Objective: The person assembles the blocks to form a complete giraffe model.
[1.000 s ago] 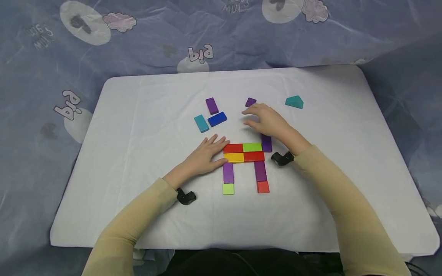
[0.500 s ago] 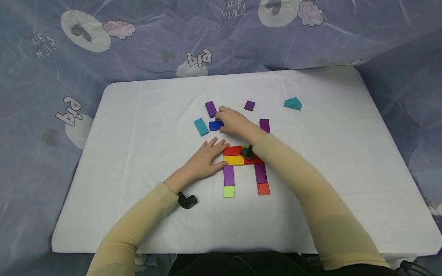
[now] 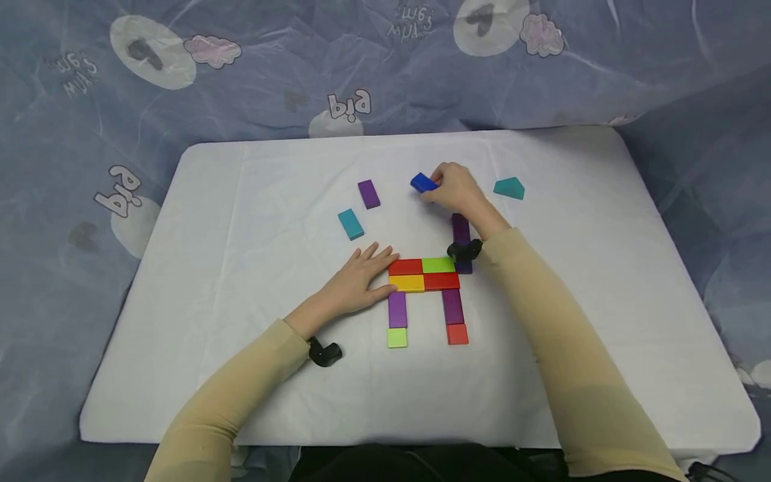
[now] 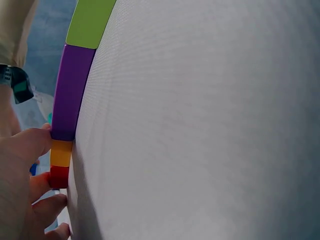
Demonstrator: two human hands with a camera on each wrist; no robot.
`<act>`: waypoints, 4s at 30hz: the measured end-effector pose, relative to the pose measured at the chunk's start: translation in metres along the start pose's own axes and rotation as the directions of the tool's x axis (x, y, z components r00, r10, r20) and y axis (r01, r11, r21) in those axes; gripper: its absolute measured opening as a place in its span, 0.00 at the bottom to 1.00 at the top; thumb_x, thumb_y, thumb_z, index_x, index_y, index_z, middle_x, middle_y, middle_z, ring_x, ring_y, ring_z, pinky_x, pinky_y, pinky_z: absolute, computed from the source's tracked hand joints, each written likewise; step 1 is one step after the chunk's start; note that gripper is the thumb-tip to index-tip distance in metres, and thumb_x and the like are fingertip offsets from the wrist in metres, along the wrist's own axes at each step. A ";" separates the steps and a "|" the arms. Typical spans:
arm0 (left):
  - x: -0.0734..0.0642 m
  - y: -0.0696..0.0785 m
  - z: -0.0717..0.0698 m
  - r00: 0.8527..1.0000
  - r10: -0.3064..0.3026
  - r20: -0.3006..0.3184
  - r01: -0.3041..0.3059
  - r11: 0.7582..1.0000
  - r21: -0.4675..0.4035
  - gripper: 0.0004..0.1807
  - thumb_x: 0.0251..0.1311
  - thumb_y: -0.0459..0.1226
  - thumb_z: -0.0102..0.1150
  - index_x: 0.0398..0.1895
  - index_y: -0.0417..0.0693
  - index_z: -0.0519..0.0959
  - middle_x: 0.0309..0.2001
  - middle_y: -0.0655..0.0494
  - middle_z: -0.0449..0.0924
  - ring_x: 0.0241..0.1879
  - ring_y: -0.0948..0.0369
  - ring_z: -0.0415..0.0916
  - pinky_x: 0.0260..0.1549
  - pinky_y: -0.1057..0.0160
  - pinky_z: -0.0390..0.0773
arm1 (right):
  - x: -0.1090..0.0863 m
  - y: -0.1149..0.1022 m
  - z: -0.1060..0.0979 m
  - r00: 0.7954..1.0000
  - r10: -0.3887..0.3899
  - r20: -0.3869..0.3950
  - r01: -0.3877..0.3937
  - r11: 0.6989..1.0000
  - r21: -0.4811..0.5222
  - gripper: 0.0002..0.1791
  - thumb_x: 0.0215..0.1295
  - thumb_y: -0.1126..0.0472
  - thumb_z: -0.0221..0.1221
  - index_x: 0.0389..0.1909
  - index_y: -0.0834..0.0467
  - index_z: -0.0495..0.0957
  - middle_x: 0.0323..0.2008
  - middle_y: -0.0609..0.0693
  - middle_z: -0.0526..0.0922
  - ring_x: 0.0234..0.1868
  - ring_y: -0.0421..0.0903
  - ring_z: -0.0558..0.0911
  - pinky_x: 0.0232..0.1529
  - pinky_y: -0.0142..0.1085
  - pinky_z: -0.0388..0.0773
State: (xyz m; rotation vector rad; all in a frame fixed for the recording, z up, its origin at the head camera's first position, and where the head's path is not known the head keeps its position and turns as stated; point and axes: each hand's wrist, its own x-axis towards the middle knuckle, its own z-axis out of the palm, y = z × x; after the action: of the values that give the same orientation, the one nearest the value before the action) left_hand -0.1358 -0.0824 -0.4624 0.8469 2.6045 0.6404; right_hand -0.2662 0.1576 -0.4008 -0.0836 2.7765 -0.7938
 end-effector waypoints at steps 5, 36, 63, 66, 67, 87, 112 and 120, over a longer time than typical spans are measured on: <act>-0.001 0.000 -0.001 1.000 0.016 -0.005 -0.016 1.000 -0.006 0.38 0.66 0.55 0.54 0.77 0.55 0.58 0.77 0.54 0.55 0.79 0.51 0.42 0.77 0.46 0.40 | -0.002 0.040 -0.014 0.978 0.187 -0.094 -0.180 0.980 0.082 0.30 0.65 0.53 0.59 0.60 0.69 0.68 0.55 0.65 0.74 0.54 0.57 0.72 0.59 0.50 0.73; -0.002 -0.006 0.002 1.000 0.021 -0.020 -0.021 1.000 -0.006 0.38 0.67 0.55 0.53 0.77 0.55 0.58 0.77 0.55 0.54 0.79 0.51 0.42 0.77 0.46 0.39 | -0.005 0.090 -0.010 0.996 0.033 0.085 -0.042 0.994 0.100 0.29 0.71 0.53 0.57 0.71 0.51 0.67 0.60 0.63 0.73 0.54 0.58 0.73 0.60 0.54 0.71; 0.000 -0.009 0.004 1.000 0.016 -0.011 -0.016 1.000 -0.013 0.39 0.67 0.56 0.52 0.78 0.58 0.55 0.78 0.57 0.52 0.80 0.54 0.39 0.77 0.48 0.36 | 0.000 0.096 -0.008 0.993 -0.047 0.107 0.031 0.989 0.146 0.32 0.68 0.58 0.61 0.72 0.56 0.65 0.64 0.62 0.66 0.59 0.59 0.70 0.66 0.54 0.67; 0.000 -0.010 0.004 1.000 0.020 -0.018 -0.020 1.000 -0.010 0.38 0.67 0.56 0.52 0.78 0.57 0.56 0.78 0.57 0.52 0.80 0.54 0.39 0.77 0.48 0.36 | 0.000 0.096 -0.008 0.994 -0.062 0.093 0.047 0.986 0.157 0.31 0.69 0.58 0.61 0.72 0.55 0.66 0.63 0.62 0.67 0.58 0.58 0.70 0.65 0.53 0.68; 0.000 -0.010 0.004 1.000 0.021 -0.020 -0.021 1.000 -0.009 0.38 0.67 0.56 0.52 0.78 0.57 0.56 0.78 0.57 0.52 0.80 0.54 0.39 0.77 0.48 0.36 | 0.000 0.096 -0.007 0.994 -0.063 0.090 0.048 0.986 0.159 0.31 0.69 0.58 0.60 0.72 0.55 0.66 0.63 0.62 0.67 0.58 0.58 0.70 0.65 0.53 0.68; 0.000 -0.007 0.006 1.000 0.016 -0.005 -0.016 1.000 -0.005 0.38 0.68 0.56 0.51 0.78 0.58 0.55 0.78 0.57 0.52 0.80 0.54 0.40 0.77 0.48 0.38 | 0.019 0.008 0.011 0.975 -0.217 0.039 0.213 0.972 0.097 0.30 0.68 0.51 0.60 0.67 0.59 0.70 0.65 0.59 0.71 0.63 0.58 0.73 0.65 0.51 0.70; -0.001 -0.001 0.008 1.000 0.020 -0.011 -0.021 1.000 -0.012 0.38 0.68 0.56 0.51 0.78 0.58 0.56 0.78 0.56 0.52 0.80 0.54 0.39 0.77 0.46 0.39 | 0.028 -0.061 0.060 0.946 -0.250 0.206 0.292 0.933 -0.210 0.42 0.59 0.49 0.67 0.70 0.63 0.64 0.65 0.62 0.65 0.63 0.55 0.70 0.68 0.46 0.70; 0.000 -0.002 0.007 1.000 0.019 -0.017 -0.019 1.000 0.006 0.38 0.68 0.56 0.51 0.77 0.57 0.56 0.78 0.56 0.53 0.80 0.53 0.40 0.77 0.46 0.39 | 0.030 -0.028 0.019 0.988 -0.141 0.068 0.142 0.990 -0.011 0.42 0.56 0.49 0.68 0.69 0.63 0.66 0.60 0.64 0.67 0.57 0.56 0.72 0.63 0.48 0.73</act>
State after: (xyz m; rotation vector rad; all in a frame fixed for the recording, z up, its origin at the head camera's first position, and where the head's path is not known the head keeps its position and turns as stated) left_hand -0.1335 -0.0819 -0.4690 0.8728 2.6178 0.6484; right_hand -0.2911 0.1206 -0.4081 -0.3080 2.7373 -0.7874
